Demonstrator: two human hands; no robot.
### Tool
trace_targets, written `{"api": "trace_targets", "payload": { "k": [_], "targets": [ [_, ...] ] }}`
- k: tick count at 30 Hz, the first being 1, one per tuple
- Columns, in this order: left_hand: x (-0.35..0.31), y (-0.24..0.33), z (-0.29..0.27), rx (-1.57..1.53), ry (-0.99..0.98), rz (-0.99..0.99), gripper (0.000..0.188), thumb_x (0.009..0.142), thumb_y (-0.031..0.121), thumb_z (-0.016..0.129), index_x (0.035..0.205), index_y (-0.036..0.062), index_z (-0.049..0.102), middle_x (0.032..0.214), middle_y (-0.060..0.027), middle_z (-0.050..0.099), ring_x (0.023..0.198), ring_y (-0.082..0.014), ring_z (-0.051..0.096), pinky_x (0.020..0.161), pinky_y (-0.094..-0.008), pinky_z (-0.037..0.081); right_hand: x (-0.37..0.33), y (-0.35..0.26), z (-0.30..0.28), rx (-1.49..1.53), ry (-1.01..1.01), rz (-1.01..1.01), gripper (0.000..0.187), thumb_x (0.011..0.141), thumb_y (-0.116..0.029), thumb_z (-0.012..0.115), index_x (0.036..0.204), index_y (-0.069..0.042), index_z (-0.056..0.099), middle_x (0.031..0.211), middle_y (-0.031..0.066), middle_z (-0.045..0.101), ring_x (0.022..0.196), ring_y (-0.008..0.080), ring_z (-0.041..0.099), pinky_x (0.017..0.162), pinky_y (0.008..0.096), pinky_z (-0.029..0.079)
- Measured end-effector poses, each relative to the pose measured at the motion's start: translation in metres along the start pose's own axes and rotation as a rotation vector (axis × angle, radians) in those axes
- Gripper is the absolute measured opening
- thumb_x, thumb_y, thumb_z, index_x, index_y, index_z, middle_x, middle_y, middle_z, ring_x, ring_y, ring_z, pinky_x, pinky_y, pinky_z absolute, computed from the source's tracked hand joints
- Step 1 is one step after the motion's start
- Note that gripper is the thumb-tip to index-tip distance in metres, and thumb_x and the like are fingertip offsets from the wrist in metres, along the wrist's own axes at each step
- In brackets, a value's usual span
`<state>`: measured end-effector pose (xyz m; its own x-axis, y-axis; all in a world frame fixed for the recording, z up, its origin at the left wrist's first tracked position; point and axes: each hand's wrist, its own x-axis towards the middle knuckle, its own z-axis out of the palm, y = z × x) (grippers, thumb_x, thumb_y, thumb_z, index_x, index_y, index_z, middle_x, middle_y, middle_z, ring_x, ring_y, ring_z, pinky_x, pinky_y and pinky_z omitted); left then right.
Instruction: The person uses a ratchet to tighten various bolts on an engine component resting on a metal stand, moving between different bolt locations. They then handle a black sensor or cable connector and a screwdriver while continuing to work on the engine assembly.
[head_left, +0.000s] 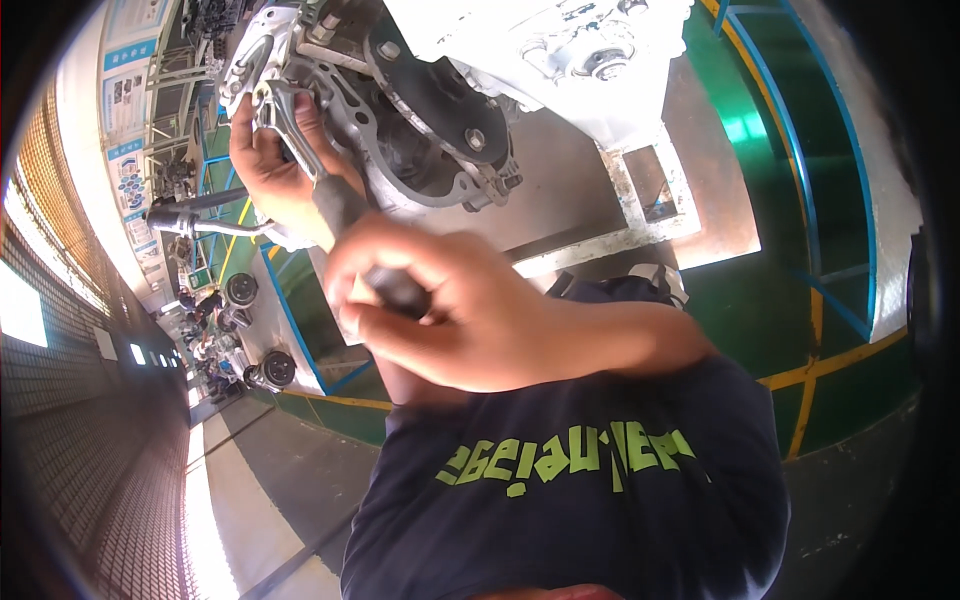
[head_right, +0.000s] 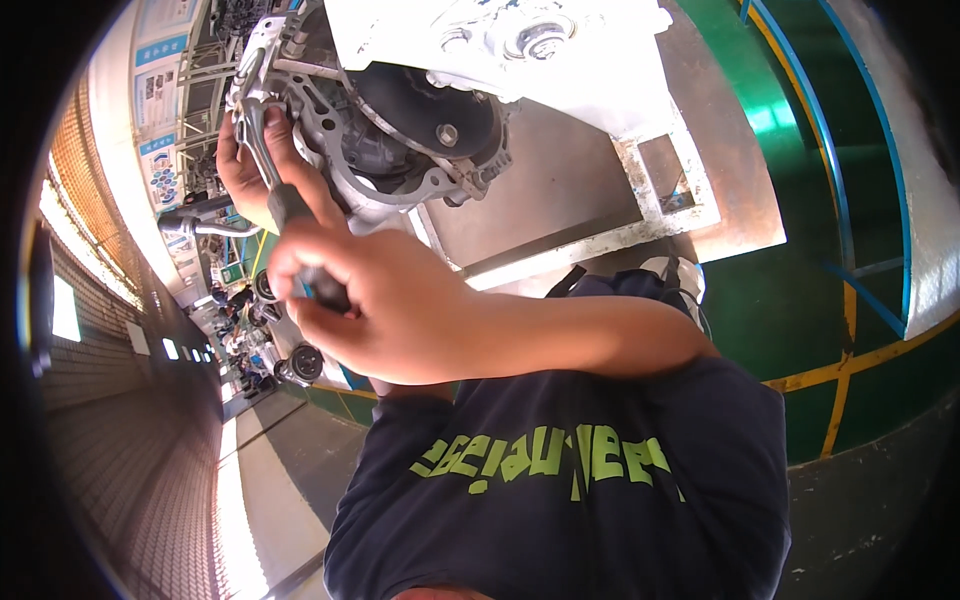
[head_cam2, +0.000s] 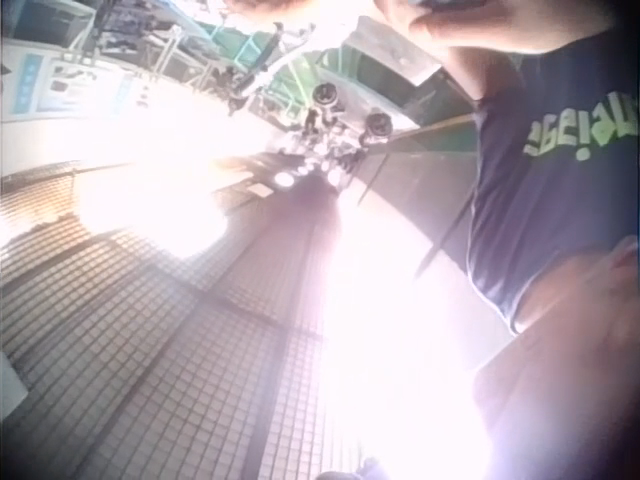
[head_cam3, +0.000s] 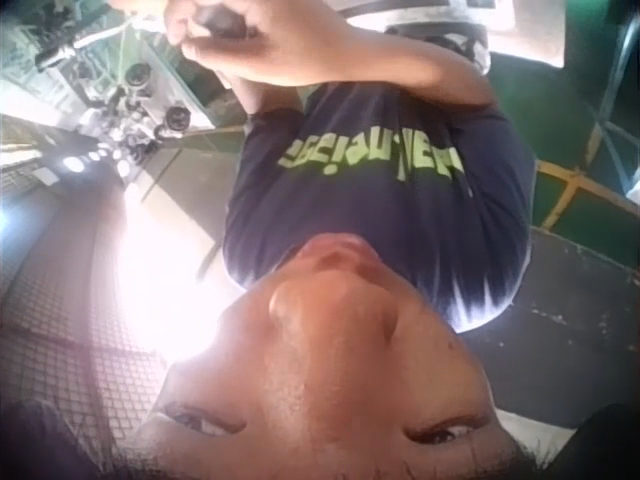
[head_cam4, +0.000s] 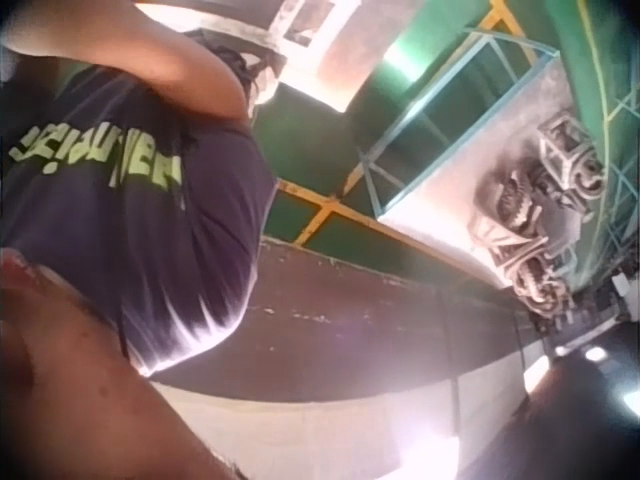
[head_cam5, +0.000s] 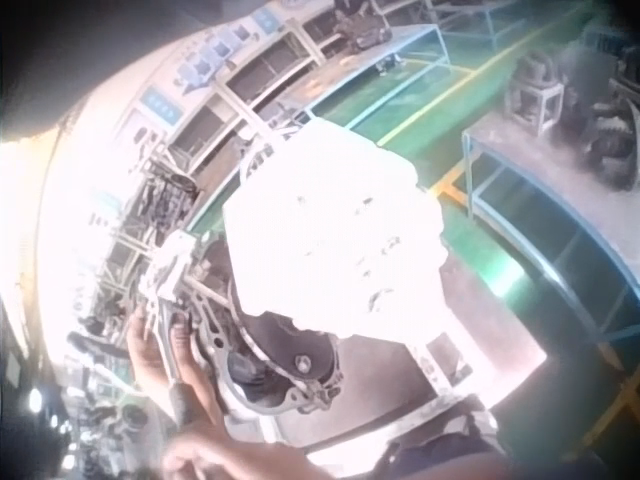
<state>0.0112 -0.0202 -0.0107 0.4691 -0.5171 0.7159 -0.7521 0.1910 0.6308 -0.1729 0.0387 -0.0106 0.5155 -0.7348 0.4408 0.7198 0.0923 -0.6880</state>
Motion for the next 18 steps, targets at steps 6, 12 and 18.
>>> {"api": "trace_targets", "payload": {
  "k": [6, 12, 18],
  "targets": [
    [-0.001, 0.017, -0.003, -0.039, -0.159, -0.094, 0.053, 0.098, -0.006, 0.058, 0.147, -0.0091, 0.037, 0.115, -0.0195, 0.070, 0.105, -0.0202, 0.068, 0.095, -0.0309, 0.053, 0.025, -0.018, -0.040, 0.239, 0.353, -0.073, 0.030, 0.103, -0.012, 0.064, 0.130, -0.002, 0.060, 0.096, 0.0039, 0.066, 0.068, 0.0031, 0.051, 0.058, 0.0196, 0.042],
    [0.005, -0.013, -0.010, 0.225, -0.085, 0.093, 0.053, 0.094, 0.010, 0.077, 0.138, -0.0030, 0.052, 0.104, -0.0129, 0.071, 0.082, -0.0151, 0.067, 0.070, -0.0257, 0.056, -0.010, 0.008, 0.028, 0.038, 0.025, -0.041, 0.017, 0.099, -0.008, 0.066, 0.114, -0.007, 0.059, 0.096, 0.0040, 0.062, 0.065, 0.0104, 0.059, 0.053, 0.0294, 0.045],
    [-0.005, 0.020, 0.005, -0.067, -0.010, -0.174, 0.041, 0.093, 0.006, 0.078, 0.127, -0.0049, 0.059, 0.105, -0.0131, 0.074, 0.091, -0.0181, 0.069, 0.083, -0.0313, 0.056, 0.000, 0.027, 0.045, -0.079, -0.092, 0.037, 0.013, 0.092, -0.008, 0.068, 0.102, -0.011, 0.062, 0.089, 0.0085, 0.068, 0.077, 0.0271, 0.069, 0.069, 0.0403, 0.053]
  ]
}}
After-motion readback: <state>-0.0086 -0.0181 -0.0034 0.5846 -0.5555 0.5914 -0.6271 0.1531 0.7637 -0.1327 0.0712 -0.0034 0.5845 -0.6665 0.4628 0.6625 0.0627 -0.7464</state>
